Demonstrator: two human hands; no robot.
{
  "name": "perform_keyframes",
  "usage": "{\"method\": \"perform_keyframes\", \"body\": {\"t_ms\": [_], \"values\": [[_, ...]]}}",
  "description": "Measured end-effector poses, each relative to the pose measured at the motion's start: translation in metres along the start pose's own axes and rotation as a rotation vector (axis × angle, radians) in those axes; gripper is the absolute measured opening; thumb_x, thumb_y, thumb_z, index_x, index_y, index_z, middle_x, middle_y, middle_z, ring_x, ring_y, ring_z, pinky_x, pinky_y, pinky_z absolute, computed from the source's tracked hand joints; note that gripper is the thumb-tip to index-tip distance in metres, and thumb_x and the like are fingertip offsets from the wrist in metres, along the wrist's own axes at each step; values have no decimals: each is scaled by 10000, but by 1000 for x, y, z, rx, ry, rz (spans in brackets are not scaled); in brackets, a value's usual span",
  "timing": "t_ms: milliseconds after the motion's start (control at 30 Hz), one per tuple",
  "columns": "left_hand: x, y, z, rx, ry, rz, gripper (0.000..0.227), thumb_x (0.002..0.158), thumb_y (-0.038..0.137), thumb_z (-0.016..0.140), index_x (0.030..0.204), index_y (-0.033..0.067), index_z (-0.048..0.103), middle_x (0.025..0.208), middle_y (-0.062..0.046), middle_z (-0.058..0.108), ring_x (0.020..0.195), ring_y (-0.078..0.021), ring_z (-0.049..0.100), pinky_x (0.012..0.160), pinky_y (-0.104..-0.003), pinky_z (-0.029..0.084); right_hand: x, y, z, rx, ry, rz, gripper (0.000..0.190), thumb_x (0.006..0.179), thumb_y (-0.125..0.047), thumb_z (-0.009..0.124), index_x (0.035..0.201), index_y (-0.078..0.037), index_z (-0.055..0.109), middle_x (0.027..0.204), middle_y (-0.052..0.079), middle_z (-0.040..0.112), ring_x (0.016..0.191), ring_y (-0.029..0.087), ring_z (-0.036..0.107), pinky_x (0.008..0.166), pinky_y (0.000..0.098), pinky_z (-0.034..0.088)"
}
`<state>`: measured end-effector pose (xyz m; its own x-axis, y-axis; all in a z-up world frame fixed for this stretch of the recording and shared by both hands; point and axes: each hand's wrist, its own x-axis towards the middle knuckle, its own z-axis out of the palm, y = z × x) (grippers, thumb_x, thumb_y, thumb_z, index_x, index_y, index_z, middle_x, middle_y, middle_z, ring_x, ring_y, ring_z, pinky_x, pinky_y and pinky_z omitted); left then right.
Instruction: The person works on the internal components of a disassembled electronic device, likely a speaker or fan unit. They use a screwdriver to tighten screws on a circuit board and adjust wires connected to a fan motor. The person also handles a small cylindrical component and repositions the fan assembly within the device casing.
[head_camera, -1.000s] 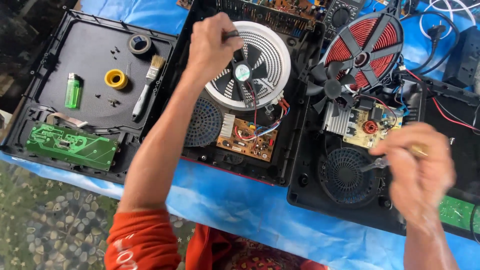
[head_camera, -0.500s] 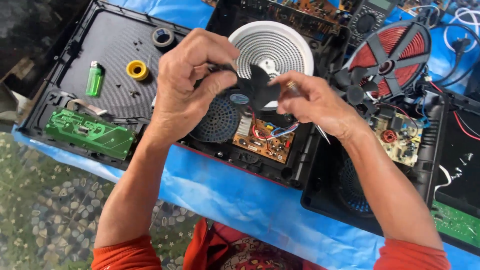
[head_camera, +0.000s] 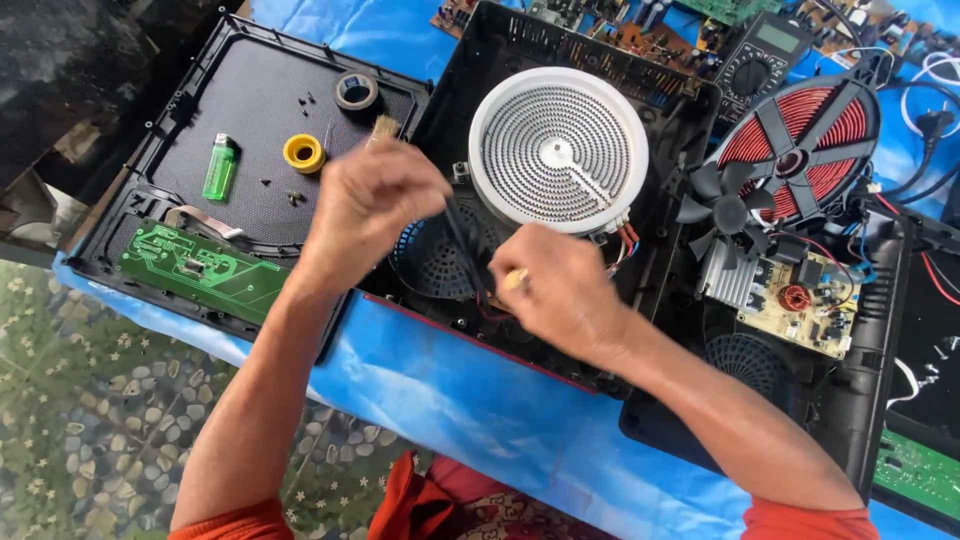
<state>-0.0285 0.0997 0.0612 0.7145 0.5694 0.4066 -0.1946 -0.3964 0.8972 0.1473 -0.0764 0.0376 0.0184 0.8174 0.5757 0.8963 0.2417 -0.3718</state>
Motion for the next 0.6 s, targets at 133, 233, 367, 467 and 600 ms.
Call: {"method": "perform_keyframes", "body": {"t_ms": [133,233,367,467,600], "values": [[-14,-7,4,-90,10,-142,91,970,20,757,1056,16,785,1041,-151,700,919,-188,747,812,-323,641,-5,-10,19,-42,71,-116,87,916,-118,669,867,-185,647,752,-59,518,603,125,544,579,242,523],[-20,-22,6,-220,64,-175,288,899,-31,820,1173,-50,733,1124,-180,683,1036,-276,770,891,-365,656,3,-21,24,-128,121,-212,114,952,-152,651,842,-148,619,728,-23,457,573,167,502,522,253,482],[-25,-25,10,-185,116,-131,242,941,-45,759,1183,-54,746,1088,-153,713,1071,-222,740,935,-336,636,18,-33,12,208,48,98,115,895,-82,736,832,-119,648,700,49,615,633,259,634,566,305,535],[-29,-27,7,-266,229,-66,209,953,11,780,1145,-65,748,1115,-162,718,1116,-181,699,1003,-324,595,29,-28,-11,427,-1,305,77,904,-90,754,942,-129,698,758,50,721,707,212,700,613,311,565],[-39,-32,8,-428,362,-20,247,954,42,773,1140,-107,707,1151,-217,673,1157,-283,713,1053,-381,587,26,-9,-26,500,-153,414,145,899,38,691,984,-79,683,750,99,715,669,220,670,608,353,559]]}}
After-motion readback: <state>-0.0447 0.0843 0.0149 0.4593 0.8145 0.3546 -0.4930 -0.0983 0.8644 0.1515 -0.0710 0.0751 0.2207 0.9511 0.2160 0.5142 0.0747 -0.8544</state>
